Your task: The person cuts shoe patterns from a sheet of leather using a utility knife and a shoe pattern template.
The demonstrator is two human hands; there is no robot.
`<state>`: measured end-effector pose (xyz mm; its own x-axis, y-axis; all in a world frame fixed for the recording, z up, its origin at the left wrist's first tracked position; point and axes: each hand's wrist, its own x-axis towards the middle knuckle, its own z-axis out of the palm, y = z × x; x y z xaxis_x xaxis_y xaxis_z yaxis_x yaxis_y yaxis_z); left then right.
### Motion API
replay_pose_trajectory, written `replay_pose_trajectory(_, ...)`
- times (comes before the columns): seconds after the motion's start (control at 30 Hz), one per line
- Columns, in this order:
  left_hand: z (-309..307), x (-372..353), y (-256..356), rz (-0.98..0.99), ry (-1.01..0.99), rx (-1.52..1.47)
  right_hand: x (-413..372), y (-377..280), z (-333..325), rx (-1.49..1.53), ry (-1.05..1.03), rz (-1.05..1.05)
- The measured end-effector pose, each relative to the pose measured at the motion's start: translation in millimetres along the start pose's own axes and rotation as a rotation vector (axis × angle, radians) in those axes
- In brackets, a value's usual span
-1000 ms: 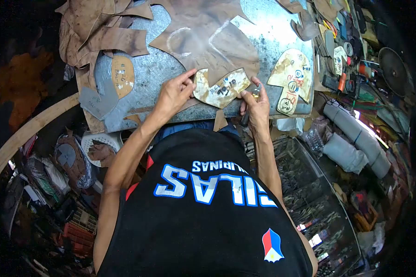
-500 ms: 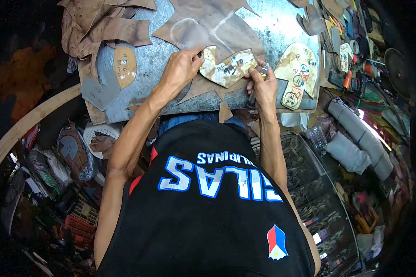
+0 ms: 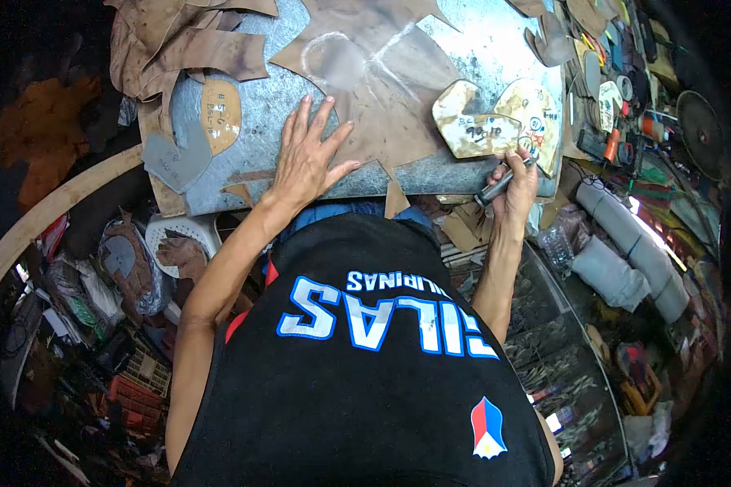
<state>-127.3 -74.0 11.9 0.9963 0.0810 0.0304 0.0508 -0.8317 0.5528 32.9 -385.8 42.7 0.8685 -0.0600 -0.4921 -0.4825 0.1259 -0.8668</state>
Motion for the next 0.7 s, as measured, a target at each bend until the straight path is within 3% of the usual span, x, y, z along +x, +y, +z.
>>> replay_pose_trajectory(0.17,-1,-9,8,0.060,-0.145,0.026,-10,15,17,-0.108,-0.069,0.010)
replay_pose_trajectory(0.23,3,-12,2,0.036,-0.034,-0.128,-16,16,23,-0.089,-0.089,0.073)
replay_pose_trajectory(0.4,-37,53,-44,-0.116,0.295,0.081,-8,18,20,-0.132,-0.119,0.121)
replay_pose_trajectory(0.53,-55,91,-63,-0.158,0.253,-0.047,-3,5,33,-0.272,-0.145,0.114)
replay_pose_trajectory(0.6,-57,101,-60,-0.240,0.140,-0.063,-2,1,42,-0.331,-0.177,0.104)
replay_pose_trajectory(0.7,-55,107,-67,-0.247,0.220,-0.084,-3,5,54,-0.381,-0.263,0.093)
